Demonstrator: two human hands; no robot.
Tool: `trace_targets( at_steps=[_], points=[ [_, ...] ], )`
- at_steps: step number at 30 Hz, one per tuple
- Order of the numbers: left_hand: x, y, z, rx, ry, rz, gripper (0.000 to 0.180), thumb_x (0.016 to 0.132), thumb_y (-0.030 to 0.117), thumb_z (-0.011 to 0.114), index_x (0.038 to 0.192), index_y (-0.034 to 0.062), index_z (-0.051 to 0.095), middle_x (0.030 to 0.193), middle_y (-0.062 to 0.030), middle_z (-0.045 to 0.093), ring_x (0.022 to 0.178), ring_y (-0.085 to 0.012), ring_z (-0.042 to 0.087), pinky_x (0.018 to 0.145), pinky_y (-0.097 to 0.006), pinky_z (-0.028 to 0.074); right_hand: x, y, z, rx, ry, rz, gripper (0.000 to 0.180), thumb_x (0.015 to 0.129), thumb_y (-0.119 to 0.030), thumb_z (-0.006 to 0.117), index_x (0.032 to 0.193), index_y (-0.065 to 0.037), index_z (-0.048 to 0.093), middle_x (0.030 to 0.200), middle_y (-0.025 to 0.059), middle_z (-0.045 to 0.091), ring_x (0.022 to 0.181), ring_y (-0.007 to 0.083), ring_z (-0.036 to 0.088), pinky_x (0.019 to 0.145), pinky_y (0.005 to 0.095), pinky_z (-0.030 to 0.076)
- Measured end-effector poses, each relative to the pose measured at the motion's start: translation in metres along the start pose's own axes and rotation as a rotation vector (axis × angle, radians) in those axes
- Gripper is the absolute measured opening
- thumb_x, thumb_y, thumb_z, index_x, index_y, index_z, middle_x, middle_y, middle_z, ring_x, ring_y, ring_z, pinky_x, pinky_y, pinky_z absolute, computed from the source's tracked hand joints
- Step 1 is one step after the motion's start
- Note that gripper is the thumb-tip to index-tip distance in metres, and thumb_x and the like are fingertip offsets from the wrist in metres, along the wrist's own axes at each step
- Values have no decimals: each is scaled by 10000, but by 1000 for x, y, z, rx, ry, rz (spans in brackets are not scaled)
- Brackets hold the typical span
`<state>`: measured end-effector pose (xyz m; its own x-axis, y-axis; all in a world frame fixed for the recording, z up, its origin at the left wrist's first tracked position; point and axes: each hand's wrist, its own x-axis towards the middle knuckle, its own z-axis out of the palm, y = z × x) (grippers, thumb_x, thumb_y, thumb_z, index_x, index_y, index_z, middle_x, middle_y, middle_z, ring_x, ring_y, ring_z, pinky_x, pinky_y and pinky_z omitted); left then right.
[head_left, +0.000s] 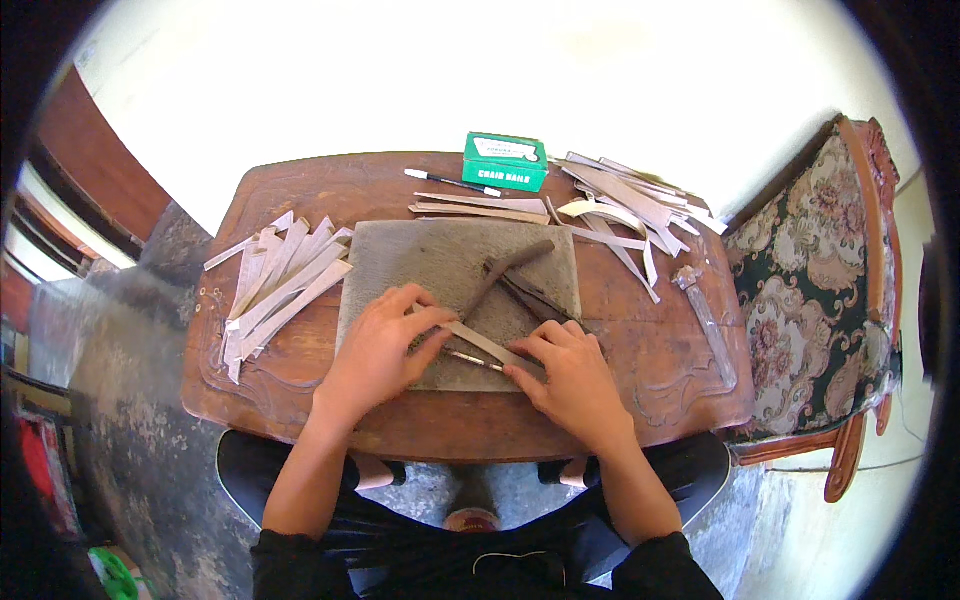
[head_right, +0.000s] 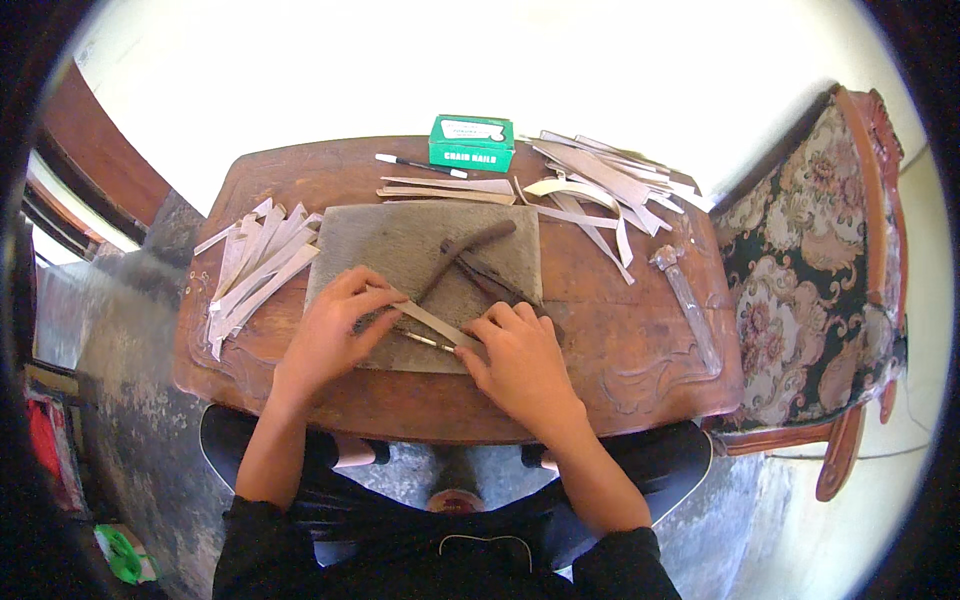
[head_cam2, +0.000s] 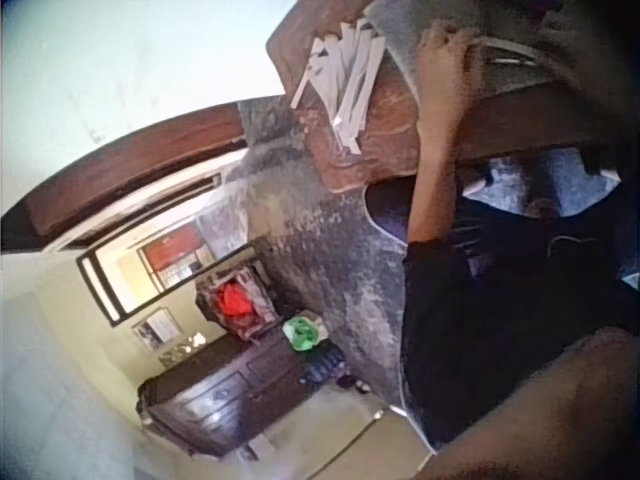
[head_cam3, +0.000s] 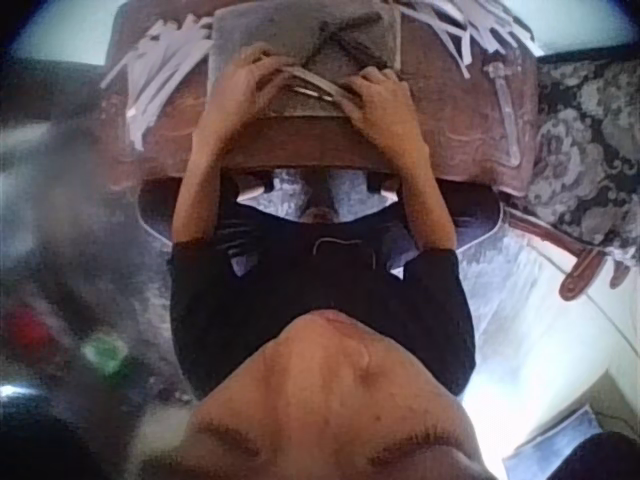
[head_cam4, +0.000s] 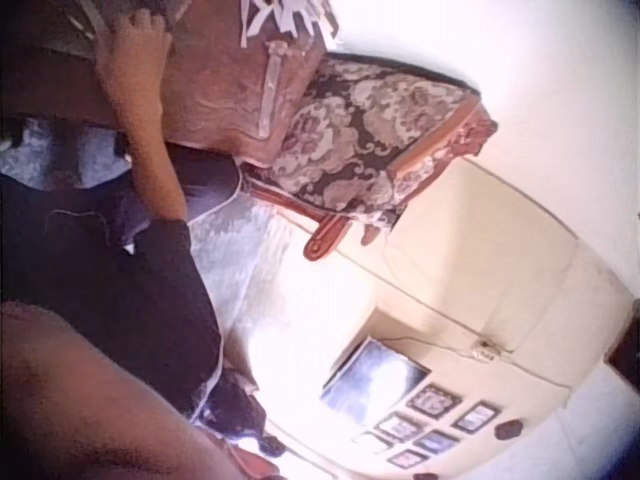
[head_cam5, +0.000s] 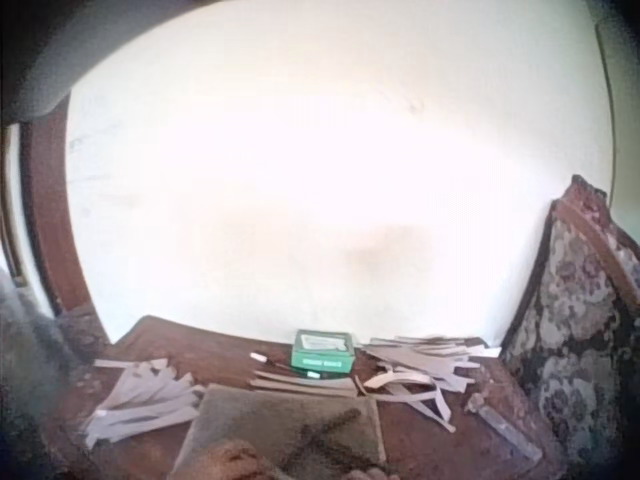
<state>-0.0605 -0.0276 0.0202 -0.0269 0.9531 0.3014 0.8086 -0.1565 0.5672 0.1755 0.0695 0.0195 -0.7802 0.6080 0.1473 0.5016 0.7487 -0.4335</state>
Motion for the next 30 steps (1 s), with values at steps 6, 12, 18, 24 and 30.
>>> trace_targets(
  at_steps=[6, 12, 18, 24, 30],
  points=[
    [-5, -24, 3, 76, 26, -10, 284, 884, 27, 670, 1162, 58, 716, 1263, -135, 610, 1108, -330, 622, 942, -415, 507, -1, -3, -9, 44, -97, -33, 279, 870, -193, 714, 1121, -71, 721, 1057, 102, 646, 1048, 321, 592, 908, 443, 478],
    [-3, -25, -1, 36, -60, -13, 270, 885, 25, 664, 1152, 51, 700, 1274, -139, 607, 1179, -356, 605, 998, -420, 493, -3, 3, -11, 131, -99, -12, 305, 832, -115, 710, 1131, -56, 709, 1081, 135, 632, 1062, 349, 591, 947, 458, 488],
    [-6, -28, -9, 30, -43, -26, 265, 877, 22, 668, 1141, 38, 660, 1187, -151, 617, 1126, -380, 605, 969, -439, 493, 9, -6, -15, 163, 40, -47, 252, 817, -92, 707, 1067, -56, 696, 1048, 137, 628, 1048, 354, 602, 945, 447, 495],
    [-37, -19, -43, 97, -10, -100, 267, 860, 41, 688, 1125, 40, 655, 1087, -156, 635, 1054, -387, 604, 915, -460, 493, 25, -15, -10, 257, -9, -133, 233, 805, -79, 720, 1034, -64, 679, 1034, 117, 628, 1017, 341, 611, 913, 440, 499],
    [-88, -28, -86, 178, 90, -233, 239, 851, 58, 709, 1086, 52, 665, 1059, -144, 652, 1040, -373, 610, 900, -459, 495, 82, -43, 17, 241, -70, -395, 225, 780, -12, 736, 990, -56, 668, 1011, 112, 644, 999, 331, 632, 880, 410, 517]
  ],
)
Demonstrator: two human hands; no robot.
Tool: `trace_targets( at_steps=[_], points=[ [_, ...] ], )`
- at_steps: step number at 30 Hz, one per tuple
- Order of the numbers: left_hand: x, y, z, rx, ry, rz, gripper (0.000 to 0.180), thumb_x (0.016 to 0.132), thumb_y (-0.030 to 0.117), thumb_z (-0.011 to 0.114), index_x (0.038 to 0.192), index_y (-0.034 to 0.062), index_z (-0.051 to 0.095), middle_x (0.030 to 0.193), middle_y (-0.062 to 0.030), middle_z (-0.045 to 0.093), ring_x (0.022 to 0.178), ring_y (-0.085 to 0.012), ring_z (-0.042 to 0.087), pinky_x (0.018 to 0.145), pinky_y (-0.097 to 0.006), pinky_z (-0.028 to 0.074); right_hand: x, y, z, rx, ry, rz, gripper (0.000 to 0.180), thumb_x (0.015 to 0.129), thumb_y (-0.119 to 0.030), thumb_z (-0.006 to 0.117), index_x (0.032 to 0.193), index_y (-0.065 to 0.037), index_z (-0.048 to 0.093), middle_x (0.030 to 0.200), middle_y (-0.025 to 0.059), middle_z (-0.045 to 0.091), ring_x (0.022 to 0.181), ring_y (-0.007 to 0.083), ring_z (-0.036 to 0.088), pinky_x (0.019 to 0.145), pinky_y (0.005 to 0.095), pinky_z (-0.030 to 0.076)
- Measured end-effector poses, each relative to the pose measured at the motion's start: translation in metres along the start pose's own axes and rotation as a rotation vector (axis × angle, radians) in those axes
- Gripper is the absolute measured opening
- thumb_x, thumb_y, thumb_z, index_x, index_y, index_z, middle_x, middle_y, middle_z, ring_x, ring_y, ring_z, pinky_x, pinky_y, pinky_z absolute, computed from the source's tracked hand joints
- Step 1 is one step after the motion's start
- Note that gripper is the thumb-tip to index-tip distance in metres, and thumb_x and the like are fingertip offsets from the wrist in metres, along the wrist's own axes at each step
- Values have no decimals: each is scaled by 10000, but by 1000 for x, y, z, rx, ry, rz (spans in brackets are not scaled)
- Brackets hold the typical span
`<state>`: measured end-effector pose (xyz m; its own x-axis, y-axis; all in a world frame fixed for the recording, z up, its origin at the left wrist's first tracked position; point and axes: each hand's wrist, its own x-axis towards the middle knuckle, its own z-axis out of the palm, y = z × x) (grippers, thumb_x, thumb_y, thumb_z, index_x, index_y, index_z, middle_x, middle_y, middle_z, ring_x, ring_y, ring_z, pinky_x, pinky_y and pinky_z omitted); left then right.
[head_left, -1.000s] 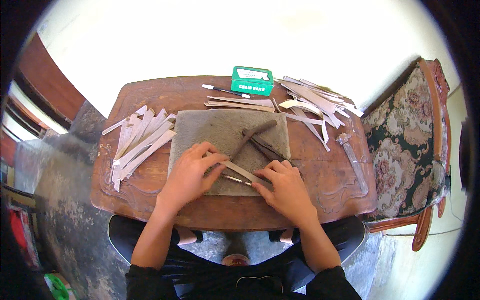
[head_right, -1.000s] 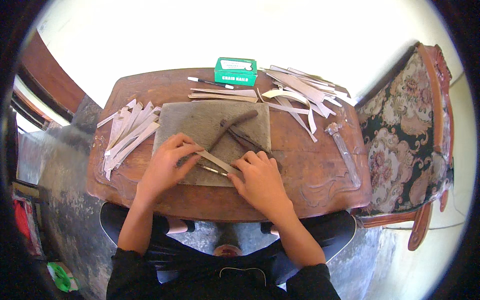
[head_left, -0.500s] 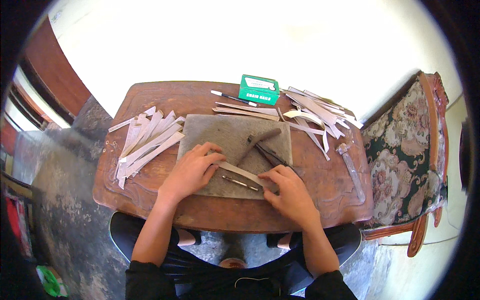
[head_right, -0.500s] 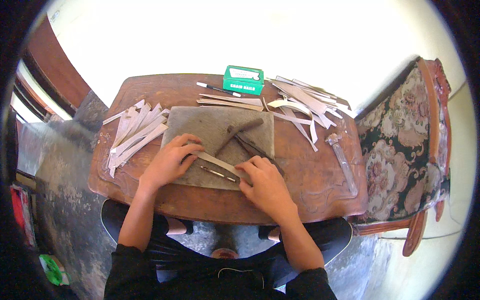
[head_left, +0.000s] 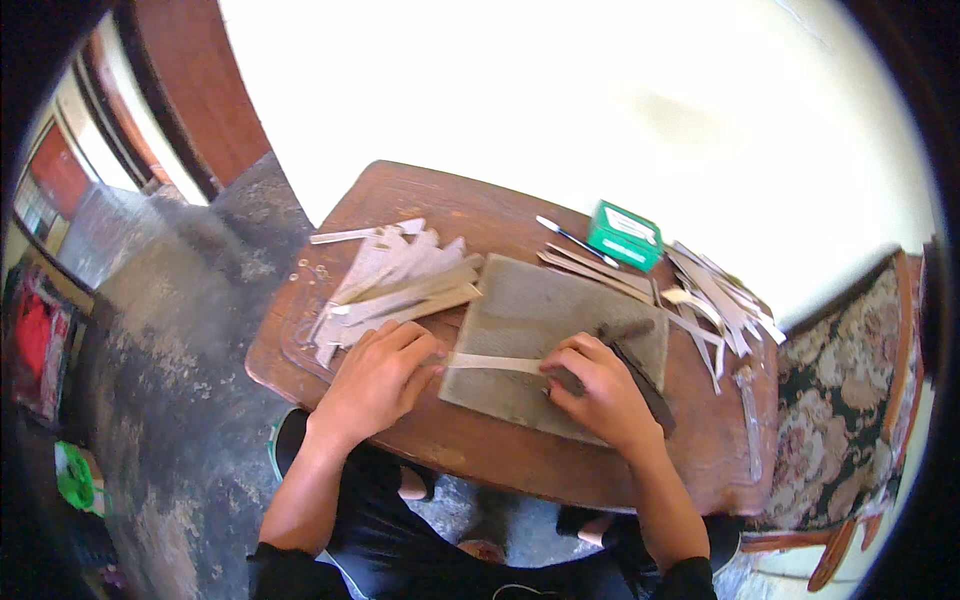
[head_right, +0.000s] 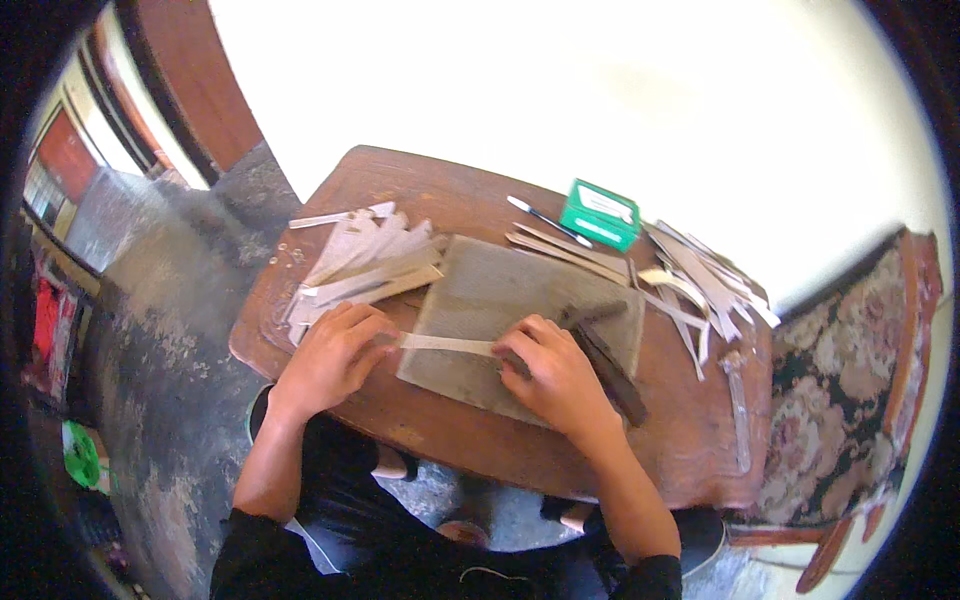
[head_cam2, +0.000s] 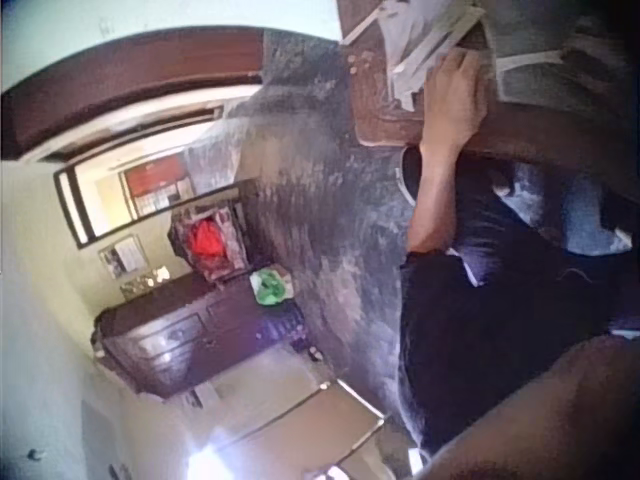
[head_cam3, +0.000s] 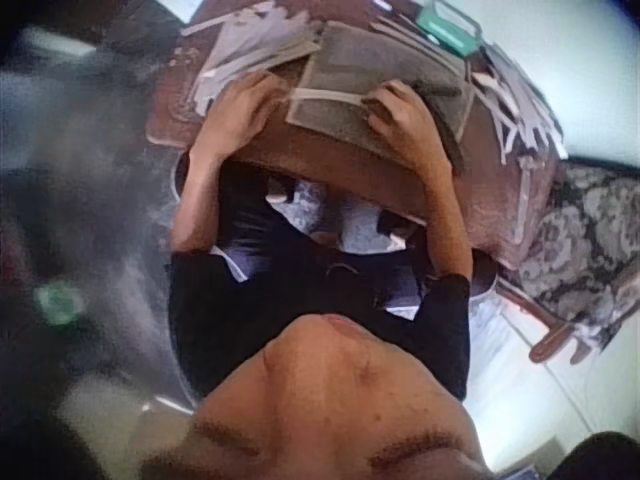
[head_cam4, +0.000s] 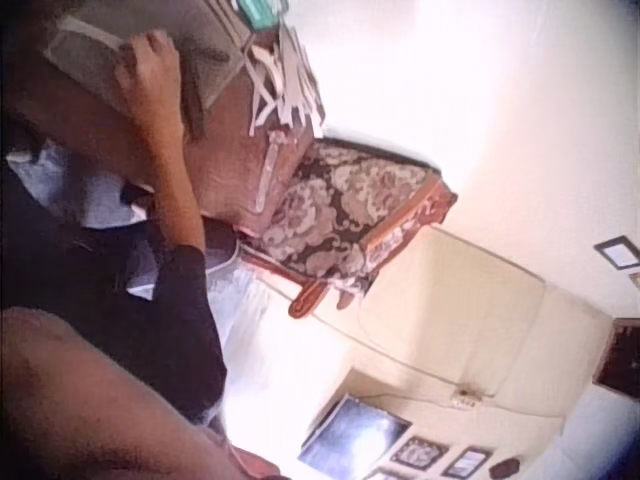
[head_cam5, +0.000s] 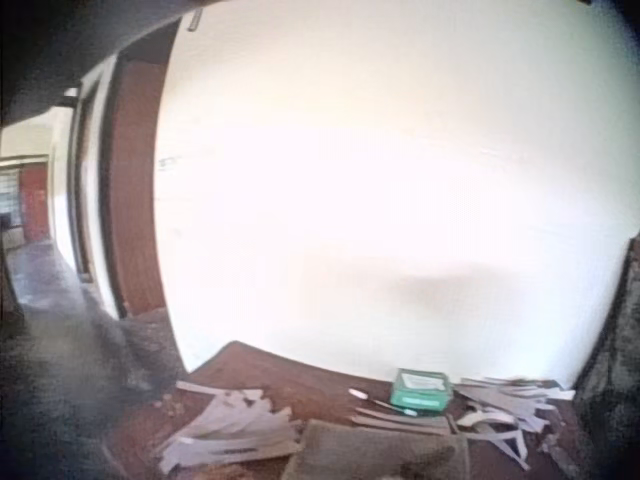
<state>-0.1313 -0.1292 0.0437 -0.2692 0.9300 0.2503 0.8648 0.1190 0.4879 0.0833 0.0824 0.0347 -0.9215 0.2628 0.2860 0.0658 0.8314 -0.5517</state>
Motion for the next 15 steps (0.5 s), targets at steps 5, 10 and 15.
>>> trace_targets(
  at_steps=[5, 10, 15],
  points=[
    [-10, -38, -16, 47, 196, -99, 170, 854, 85, 733, 1015, 55, 689, 1034, -138, 677, 1011, -364, 625, 875, -454, 504, 71, 3, 27, -78, -35, -146, 229, 775, -12, 737, 979, -61, 646, 1008, 106, 650, 998, 328, 628, 887, 425, 518],
    [-16, -59, -21, 75, 295, -236, 149, 849, 109, 751, 979, 53, 706, 1020, -129, 690, 1002, -370, 629, 881, -458, 506, 126, 5, 51, -103, -32, -290, 199, 758, -41, 722, 940, -67, 646, 978, 107, 636, 995, 329, 614, 890, 446, 499],
    [-25, -73, -21, 58, 271, -335, 173, 847, 109, 750, 1002, 51, 699, 1048, -140, 677, 1052, -375, 611, 914, -460, 492, 146, 2, 72, -163, -29, -315, 182, 763, -57, 725, 931, -91, 665, 992, 71, 649, 1022, 303, 610, 908, 449, 483]
  ],
)
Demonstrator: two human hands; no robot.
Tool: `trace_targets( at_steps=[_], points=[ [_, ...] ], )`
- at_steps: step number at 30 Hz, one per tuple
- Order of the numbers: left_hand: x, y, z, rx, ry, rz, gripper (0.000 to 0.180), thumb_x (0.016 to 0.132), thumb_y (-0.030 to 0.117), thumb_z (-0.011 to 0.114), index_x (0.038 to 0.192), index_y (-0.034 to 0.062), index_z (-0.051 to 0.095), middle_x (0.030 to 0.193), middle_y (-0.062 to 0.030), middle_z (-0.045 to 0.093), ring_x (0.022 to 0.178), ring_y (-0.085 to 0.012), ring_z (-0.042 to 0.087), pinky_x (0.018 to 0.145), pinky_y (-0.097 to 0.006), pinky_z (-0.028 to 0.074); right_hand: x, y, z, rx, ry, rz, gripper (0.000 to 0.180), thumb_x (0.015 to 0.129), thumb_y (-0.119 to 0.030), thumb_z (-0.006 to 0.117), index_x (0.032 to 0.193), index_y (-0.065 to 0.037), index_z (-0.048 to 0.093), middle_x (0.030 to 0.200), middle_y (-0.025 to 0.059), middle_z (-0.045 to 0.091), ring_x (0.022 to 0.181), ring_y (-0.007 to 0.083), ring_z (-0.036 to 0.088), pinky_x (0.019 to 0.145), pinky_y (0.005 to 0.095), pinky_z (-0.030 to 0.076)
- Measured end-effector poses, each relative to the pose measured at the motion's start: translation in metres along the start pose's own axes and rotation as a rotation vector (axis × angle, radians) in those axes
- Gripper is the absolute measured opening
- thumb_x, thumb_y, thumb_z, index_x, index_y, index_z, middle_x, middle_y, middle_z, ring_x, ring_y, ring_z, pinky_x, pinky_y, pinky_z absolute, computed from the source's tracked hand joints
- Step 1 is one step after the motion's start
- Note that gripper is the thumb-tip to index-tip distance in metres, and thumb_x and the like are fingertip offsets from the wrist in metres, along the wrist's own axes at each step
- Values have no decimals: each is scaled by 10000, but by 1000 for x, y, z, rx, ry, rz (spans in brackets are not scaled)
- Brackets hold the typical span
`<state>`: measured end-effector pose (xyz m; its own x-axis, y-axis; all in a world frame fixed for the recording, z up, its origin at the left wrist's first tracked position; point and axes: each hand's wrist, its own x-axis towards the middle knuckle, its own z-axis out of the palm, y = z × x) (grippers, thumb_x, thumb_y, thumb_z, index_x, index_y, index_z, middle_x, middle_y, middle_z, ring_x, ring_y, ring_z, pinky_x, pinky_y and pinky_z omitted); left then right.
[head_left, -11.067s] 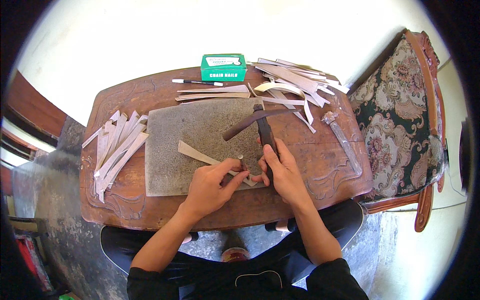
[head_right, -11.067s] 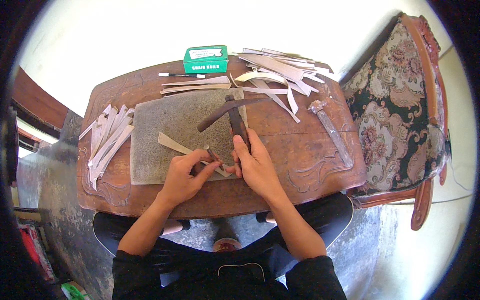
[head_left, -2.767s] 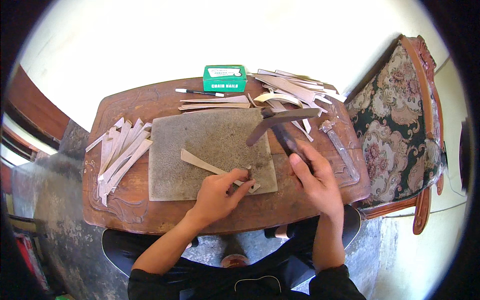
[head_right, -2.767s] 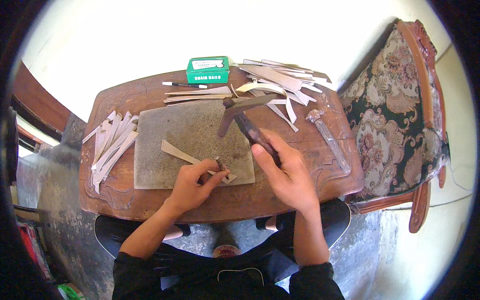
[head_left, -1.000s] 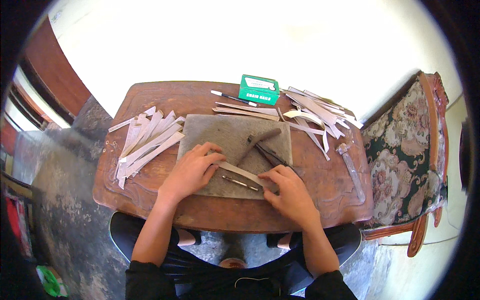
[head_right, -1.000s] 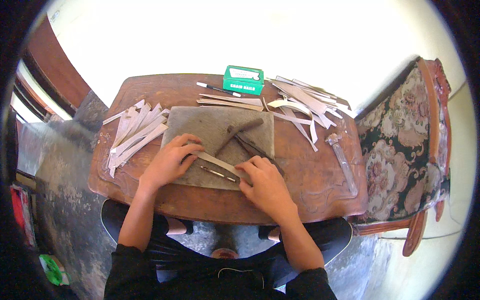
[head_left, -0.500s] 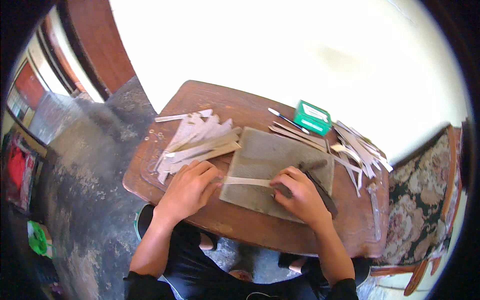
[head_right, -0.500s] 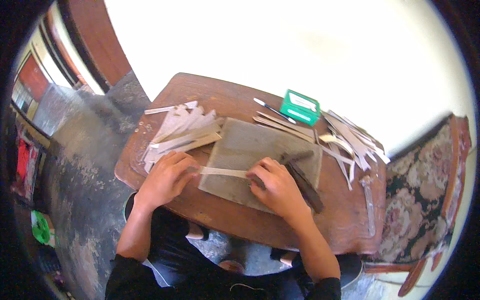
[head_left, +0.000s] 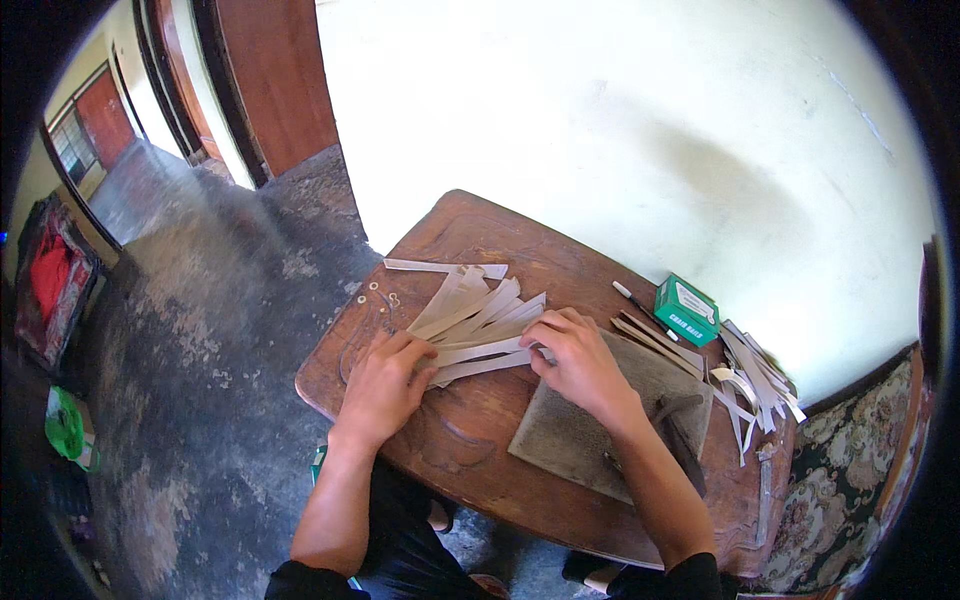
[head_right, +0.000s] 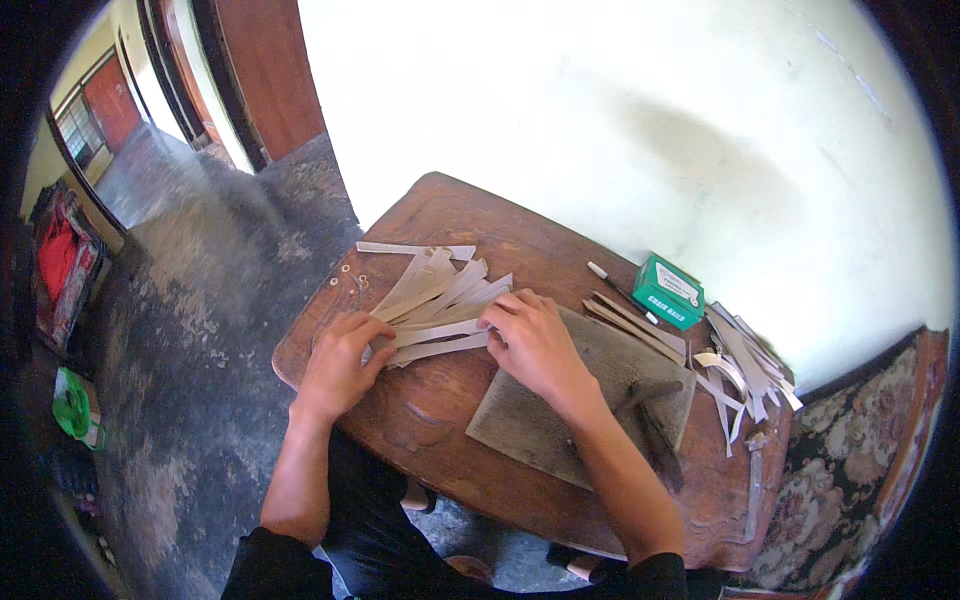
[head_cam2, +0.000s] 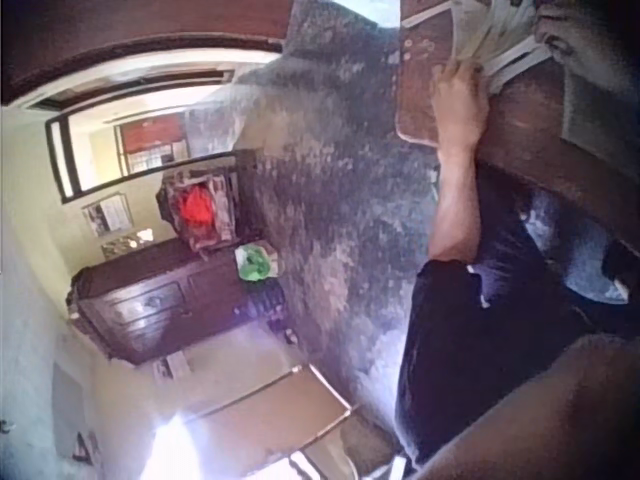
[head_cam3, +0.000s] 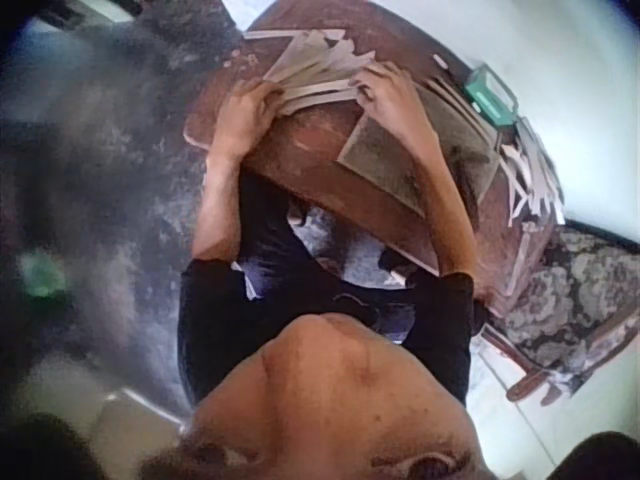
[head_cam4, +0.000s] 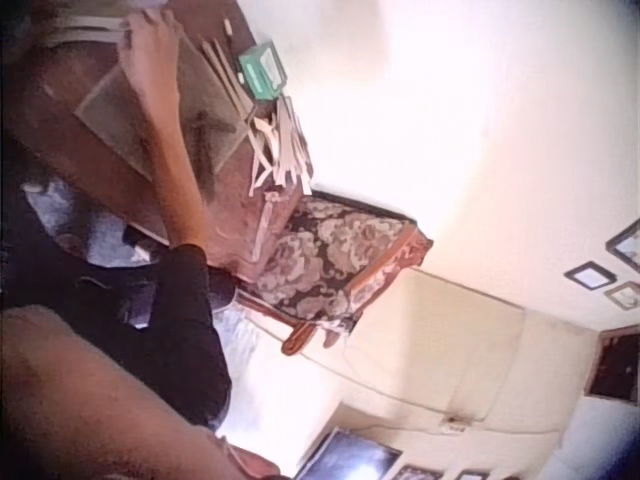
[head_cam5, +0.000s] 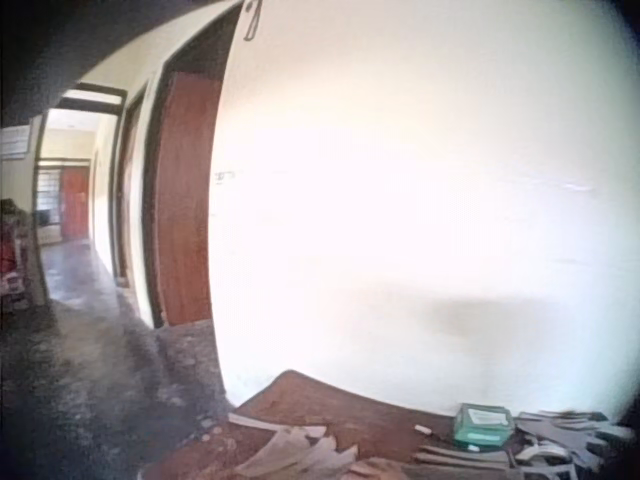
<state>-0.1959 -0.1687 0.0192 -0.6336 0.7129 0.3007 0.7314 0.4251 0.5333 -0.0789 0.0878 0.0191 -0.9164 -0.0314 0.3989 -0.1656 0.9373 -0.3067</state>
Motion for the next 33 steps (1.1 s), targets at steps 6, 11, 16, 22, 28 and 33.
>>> trace_targets(
  at_steps=[6, 11, 16, 22, 28, 33],
  points=[
    [-3, -1, 4, 7, -23, -42, 192, 845, 111, 753, 1020, 54, 700, 1111, -151, 641, 1099, -383, 592, 944, -461, 481, -5, 3, 16, -41, -49, 66, 178, 790, -87, 712, 966, -115, 708, 1037, 37, 668, 1097, 277, 582, 946, 459, 450],
    [0, 7, 8, 23, 24, -16, 193, 832, 90, 761, 1015, 59, 709, 1107, -147, 628, 1102, -372, 595, 957, -456, 477, -15, 4, 19, -76, -3, 55, 201, 821, -102, 698, 1019, -128, 723, 1148, 38, 640, 1122, 283, 574, 936, 465, 454],
    [1, 27, 12, 29, 111, 26, 193, 819, 56, 764, 1004, 48, 710, 1072, -150, 633, 1039, -362, 613, 917, -441, 491, -36, -14, -7, -42, -38, 124, 258, 871, -133, 709, 1128, -116, 698, 1171, 61, 625, 1132, 292, 571, 949, 439, 466],
    [9, 71, 38, -94, 23, 259, 180, 817, 41, 759, 989, 32, 708, 1009, -154, 643, 984, -360, 622, 873, -441, 498, -91, -8, -65, -13, -29, 246, 243, 878, -141, 717, 1118, -106, 699, 1085, 78, 661, 1089, 309, 599, 937, 447, 477],
    [20, 120, 67, -132, -236, 480, 199, 822, 80, 768, 1012, 72, 709, 933, -119, 624, 914, -333, 612, 809, -434, 483, -139, 25, -110, -6, 43, 353, 242, 869, -165, 705, 1106, -114, 705, 1053, 99, 674, 1039, 334, 616, 912, 450, 502],
    [65, 156, 112, -111, -256, 588, 180, 867, 125, 731, 1035, 70, 700, 969, -121, 628, 936, -351, 614, 805, -452, 481, -154, 64, -124, -113, 140, 412, 194, 874, -165, 703, 1049, -83, 709, 977, 141, 677, 987, 365, 643, 861, 463, 520]
  ],
)
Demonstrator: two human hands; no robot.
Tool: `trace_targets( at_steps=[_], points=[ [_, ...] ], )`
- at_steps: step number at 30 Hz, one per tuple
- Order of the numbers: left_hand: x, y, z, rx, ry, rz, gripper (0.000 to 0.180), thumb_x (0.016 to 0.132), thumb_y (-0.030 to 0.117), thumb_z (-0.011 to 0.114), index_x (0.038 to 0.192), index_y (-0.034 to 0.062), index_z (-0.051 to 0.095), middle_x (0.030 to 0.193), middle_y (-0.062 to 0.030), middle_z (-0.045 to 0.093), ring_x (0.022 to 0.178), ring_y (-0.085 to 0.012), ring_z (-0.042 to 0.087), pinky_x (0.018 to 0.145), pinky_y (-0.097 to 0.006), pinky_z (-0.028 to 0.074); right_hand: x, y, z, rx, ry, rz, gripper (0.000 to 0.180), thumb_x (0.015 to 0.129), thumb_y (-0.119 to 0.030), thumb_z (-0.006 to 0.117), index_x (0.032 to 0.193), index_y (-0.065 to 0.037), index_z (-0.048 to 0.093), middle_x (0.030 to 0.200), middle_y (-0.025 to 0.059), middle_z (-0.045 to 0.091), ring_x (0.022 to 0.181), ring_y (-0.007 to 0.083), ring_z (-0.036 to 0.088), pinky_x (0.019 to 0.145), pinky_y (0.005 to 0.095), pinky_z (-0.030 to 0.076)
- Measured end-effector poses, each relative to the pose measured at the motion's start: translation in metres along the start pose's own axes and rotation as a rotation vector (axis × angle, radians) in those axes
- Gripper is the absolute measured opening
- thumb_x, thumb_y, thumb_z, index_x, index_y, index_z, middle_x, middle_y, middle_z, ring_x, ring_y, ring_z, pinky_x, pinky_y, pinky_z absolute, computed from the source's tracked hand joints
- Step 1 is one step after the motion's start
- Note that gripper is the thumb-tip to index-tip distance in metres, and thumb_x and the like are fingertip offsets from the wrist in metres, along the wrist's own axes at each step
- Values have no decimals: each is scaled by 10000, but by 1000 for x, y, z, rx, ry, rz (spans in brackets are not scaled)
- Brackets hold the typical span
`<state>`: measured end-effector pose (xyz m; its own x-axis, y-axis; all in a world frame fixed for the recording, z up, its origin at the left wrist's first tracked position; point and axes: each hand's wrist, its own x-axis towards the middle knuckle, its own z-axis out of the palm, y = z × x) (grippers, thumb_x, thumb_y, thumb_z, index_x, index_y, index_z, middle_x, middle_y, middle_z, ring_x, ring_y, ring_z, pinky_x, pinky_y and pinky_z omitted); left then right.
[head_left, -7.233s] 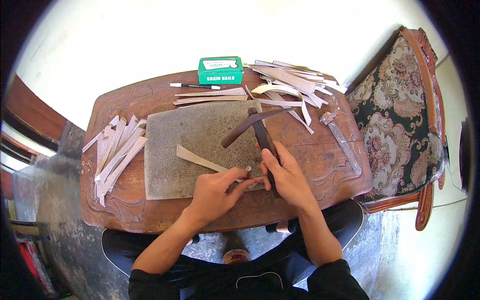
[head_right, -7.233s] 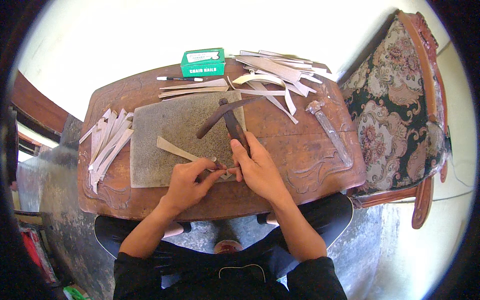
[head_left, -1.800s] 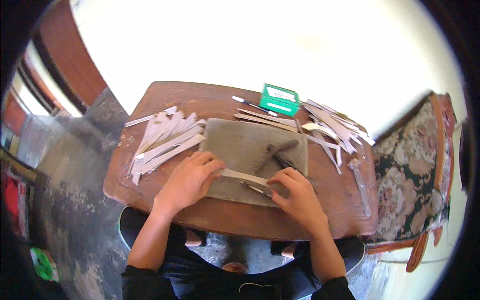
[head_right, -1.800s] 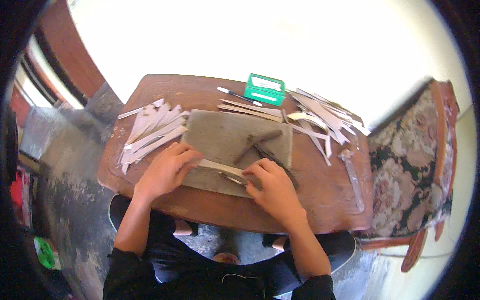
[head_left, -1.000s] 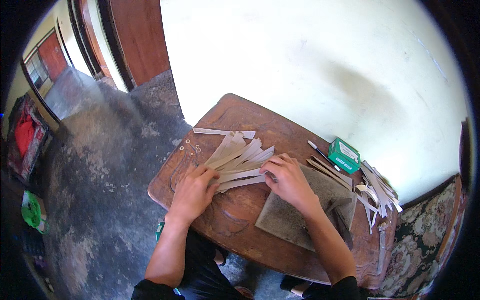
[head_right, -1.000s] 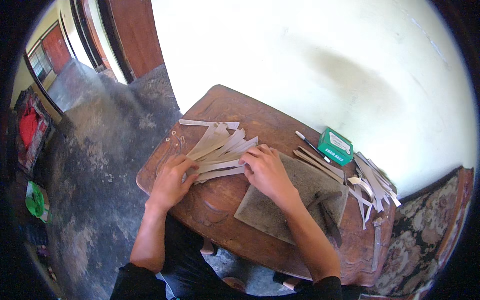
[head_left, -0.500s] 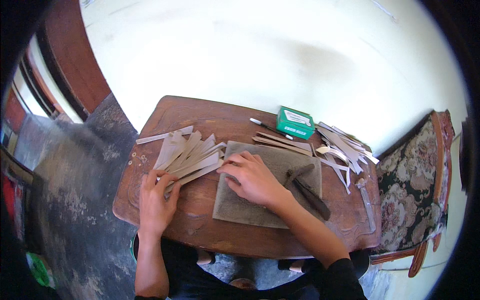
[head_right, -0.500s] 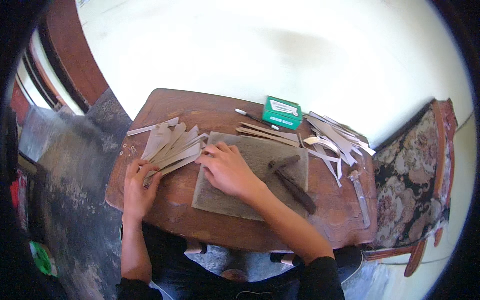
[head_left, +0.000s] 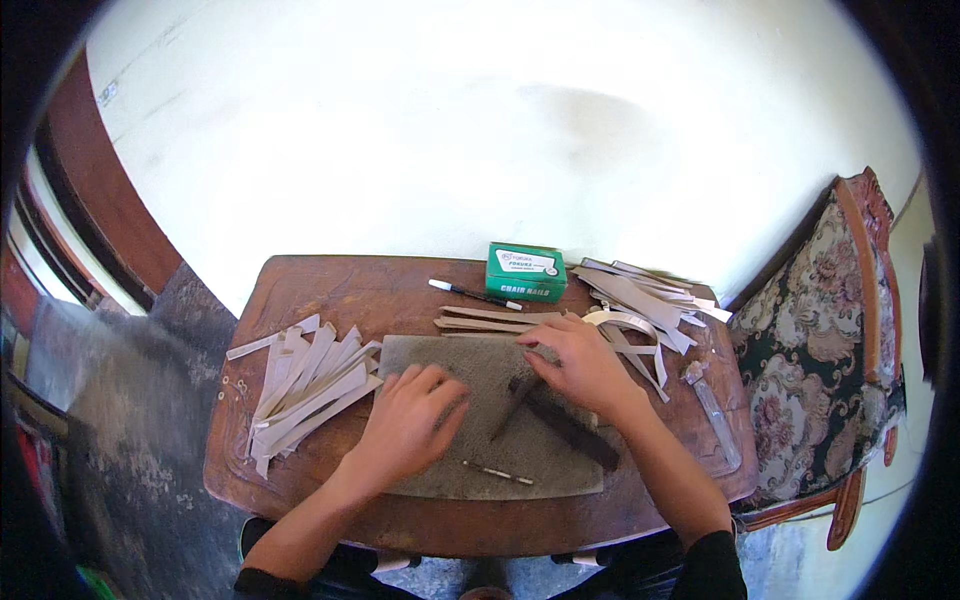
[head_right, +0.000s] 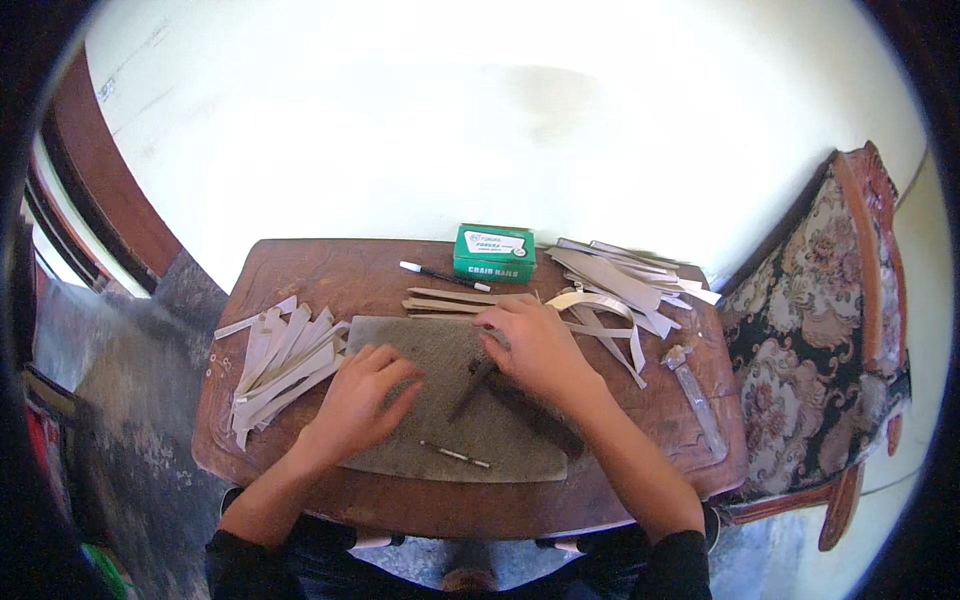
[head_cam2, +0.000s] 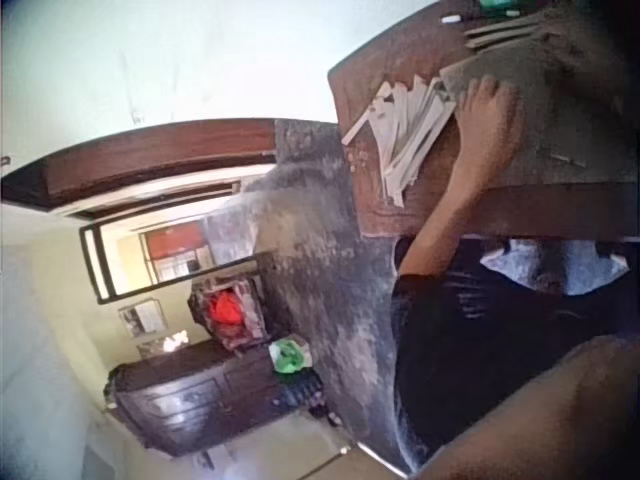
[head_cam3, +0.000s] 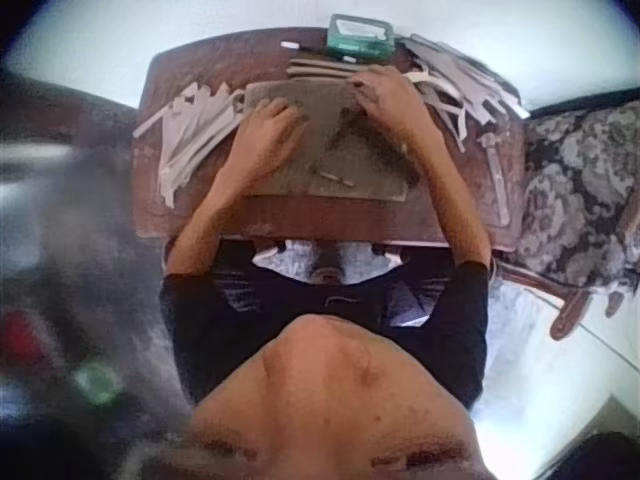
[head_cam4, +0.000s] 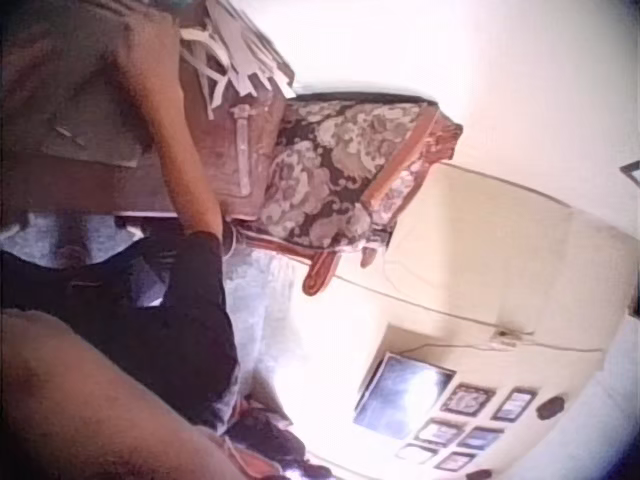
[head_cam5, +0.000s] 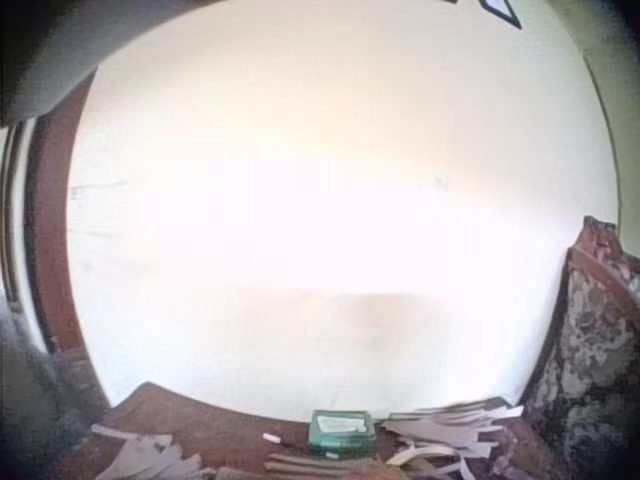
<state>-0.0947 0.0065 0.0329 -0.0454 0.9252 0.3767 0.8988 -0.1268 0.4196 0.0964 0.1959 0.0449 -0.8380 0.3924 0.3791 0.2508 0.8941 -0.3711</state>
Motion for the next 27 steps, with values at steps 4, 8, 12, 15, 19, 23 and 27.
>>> trace_targets(
  at_steps=[4, 8, 12, 15, 19, 23, 27],
  points=[
    [63, -31, 31, 102, 3, -6, 190, 900, 152, 691, 1076, 80, 699, 1006, -121, 634, 1001, -357, 613, 847, -473, 484, 16, 43, 17, 13, -61, 124, 192, 882, -164, 686, 1045, -65, 709, 970, 156, 668, 984, 379, 650, 849, 482, 525],
    [99, -63, 48, 139, -79, -85, 245, 900, 150, 689, 1138, 95, 707, 1076, -126, 633, 1086, -348, 596, 925, -482, 476, 32, 63, 28, -24, -99, 145, 195, 892, -154, 656, 1050, -51, 706, 974, 163, 662, 972, 394, 654, 857, 501, 528],
    [112, -78, 55, 144, -195, -130, 291, 892, 149, 700, 1179, 107, 710, 1154, -125, 618, 1121, -342, 584, 970, -482, 467, 36, 75, 38, -67, -142, 168, 187, 877, -130, 651, 1033, -62, 729, 994, 149, 687, 981, 380, 667, 862, 493, 541],
    [116, -91, 61, 113, -229, -130, 277, 883, 162, 701, 1159, 138, 722, 1156, -107, 603, 1152, -330, 565, 987, -502, 459, 38, 82, 44, -91, -188, 174, 189, 861, -120, 654, 1021, -80, 746, 1010, 137, 709, 989, 368, 676, 862, 486, 549],
    [121, -91, 58, 80, -256, -134, 251, 878, 170, 703, 1126, 140, 723, 1148, -98, 597, 1178, -324, 538, 1003, -509, 450, 40, 86, 40, -73, -230, 165, 196, 851, -123, 656, 1019, -95, 753, 1019, 130, 720, 997, 355, 681, 853, 478, 556],
    [126, -91, 56, 123, -286, -143, 232, 886, 172, 698, 1115, 130, 706, 1158, -93, 596, 1183, -319, 520, 1027, -507, 424, 43, 85, 39, -128, -224, 110, 184, 840, -135, 668, 1006, -98, 739, 1009, 123, 714, 994, 348, 680, 842, 474, 558],
    [125, -83, 45, 111, -274, -157, 228, 921, 159, 674, 1145, 130, 645, 1156, -88, 594, 1168, -310, 519, 1036, -511, 377, 41, 69, 21, -153, -167, 55, 179, 838, -157, 700, 1003, -88, 724, 986, 110, 696, 976, 332, 666, 839, 448, 548]
  ],
)
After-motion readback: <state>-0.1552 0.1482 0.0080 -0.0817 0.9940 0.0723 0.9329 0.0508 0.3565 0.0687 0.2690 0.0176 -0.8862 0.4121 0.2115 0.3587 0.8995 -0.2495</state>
